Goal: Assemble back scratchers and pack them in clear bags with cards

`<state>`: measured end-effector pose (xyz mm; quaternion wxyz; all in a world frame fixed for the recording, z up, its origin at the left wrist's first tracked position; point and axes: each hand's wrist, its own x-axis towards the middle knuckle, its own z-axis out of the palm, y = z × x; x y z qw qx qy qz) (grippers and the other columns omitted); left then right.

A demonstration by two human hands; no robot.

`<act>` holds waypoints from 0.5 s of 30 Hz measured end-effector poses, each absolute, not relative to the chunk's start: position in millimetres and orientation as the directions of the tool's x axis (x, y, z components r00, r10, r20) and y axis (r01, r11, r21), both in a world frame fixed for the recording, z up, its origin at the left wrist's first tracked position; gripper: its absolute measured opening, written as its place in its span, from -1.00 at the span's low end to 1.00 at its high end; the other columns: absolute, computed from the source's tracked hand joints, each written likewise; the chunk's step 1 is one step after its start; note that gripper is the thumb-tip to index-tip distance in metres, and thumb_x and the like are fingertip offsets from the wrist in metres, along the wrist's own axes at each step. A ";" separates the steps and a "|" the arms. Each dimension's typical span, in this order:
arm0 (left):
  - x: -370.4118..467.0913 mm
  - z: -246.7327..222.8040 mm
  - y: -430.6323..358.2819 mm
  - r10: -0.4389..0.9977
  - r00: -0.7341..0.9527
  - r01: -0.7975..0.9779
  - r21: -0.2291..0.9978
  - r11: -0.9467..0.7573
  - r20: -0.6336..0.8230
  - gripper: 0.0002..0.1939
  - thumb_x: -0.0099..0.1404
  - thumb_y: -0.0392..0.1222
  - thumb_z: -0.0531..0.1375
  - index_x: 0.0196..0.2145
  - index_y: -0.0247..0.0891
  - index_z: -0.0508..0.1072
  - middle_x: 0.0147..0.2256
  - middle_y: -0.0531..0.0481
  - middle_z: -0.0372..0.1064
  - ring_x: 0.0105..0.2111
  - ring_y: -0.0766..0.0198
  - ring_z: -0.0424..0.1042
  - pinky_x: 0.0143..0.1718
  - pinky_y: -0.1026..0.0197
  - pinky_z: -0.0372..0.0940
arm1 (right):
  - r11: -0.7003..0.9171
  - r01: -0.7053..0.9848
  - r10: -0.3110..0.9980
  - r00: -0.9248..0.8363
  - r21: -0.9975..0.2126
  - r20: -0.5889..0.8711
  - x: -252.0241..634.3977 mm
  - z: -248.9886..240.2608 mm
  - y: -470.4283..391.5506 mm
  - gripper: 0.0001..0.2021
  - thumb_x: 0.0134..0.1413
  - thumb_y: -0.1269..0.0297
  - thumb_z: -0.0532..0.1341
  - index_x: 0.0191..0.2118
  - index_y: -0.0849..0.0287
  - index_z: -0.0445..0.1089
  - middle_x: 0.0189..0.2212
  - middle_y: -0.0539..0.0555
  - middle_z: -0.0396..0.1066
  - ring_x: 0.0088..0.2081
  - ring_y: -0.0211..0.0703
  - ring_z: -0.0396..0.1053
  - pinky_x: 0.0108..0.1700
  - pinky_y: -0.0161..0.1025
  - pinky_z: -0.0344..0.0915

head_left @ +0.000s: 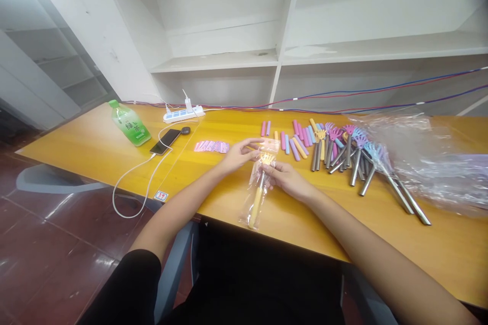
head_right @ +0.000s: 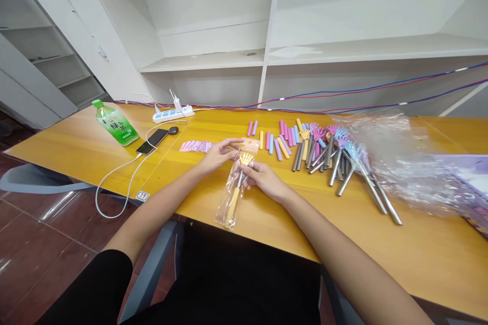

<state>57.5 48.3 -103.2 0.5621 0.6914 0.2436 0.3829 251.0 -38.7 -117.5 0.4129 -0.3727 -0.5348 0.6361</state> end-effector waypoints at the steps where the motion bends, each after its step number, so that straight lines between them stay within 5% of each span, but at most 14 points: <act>1: 58.0 -103.8 48.5 0.775 0.581 -0.073 0.964 -0.256 0.250 -0.44 0.27 0.04 0.39 0.16 -0.22 0.49 0.02 -0.18 0.47 -0.21 0.28 0.50 -0.04 0.17 0.40 | -0.079 -0.107 0.914 -0.406 -0.991 -0.029 250.6 -117.4 -39.4 -0.51 0.10 -0.20 0.37 -0.22 0.21 0.51 -0.39 0.08 0.49 -0.47 -0.26 0.34 -0.39 -0.26 0.32; 4: 59.3 -107.1 49.4 0.798 0.559 -0.058 0.970 -0.235 0.227 -0.47 0.24 0.01 0.41 0.10 -0.25 0.54 0.05 -0.19 0.50 -0.14 0.23 0.51 0.00 0.16 0.38 | -0.055 -0.042 0.888 -0.460 -0.998 -0.029 248.9 -116.5 -40.8 -0.52 0.13 -0.21 0.34 -0.24 0.19 0.53 -0.36 0.08 0.52 -0.47 -0.26 0.33 -0.36 -0.25 0.32; 9: 64.1 -118.6 53.4 0.858 0.486 -0.120 0.985 -0.124 0.167 -0.45 0.17 0.01 0.46 0.04 -0.32 0.57 -0.19 -0.15 0.57 -0.26 0.25 0.51 -0.10 0.17 0.39 | -0.004 0.049 0.879 -0.475 -0.999 -0.027 247.1 -115.5 -41.8 -0.50 0.12 -0.24 0.33 -0.22 0.19 0.55 -0.37 0.08 0.53 -0.43 -0.20 0.37 -0.33 -0.21 0.36; 15: 70.3 -127.0 59.7 0.909 0.354 -0.154 0.973 -0.173 0.218 -0.55 0.12 0.02 0.48 -0.16 -0.36 0.57 -0.25 -0.11 0.57 -0.30 0.28 0.50 -0.21 0.22 0.37 | -0.024 0.049 0.911 -0.409 -0.998 -0.042 247.7 -128.6 -35.2 -0.41 0.18 -0.36 0.19 -0.19 0.18 0.45 -0.46 0.07 0.45 -0.51 -0.20 0.36 -0.50 -0.25 0.32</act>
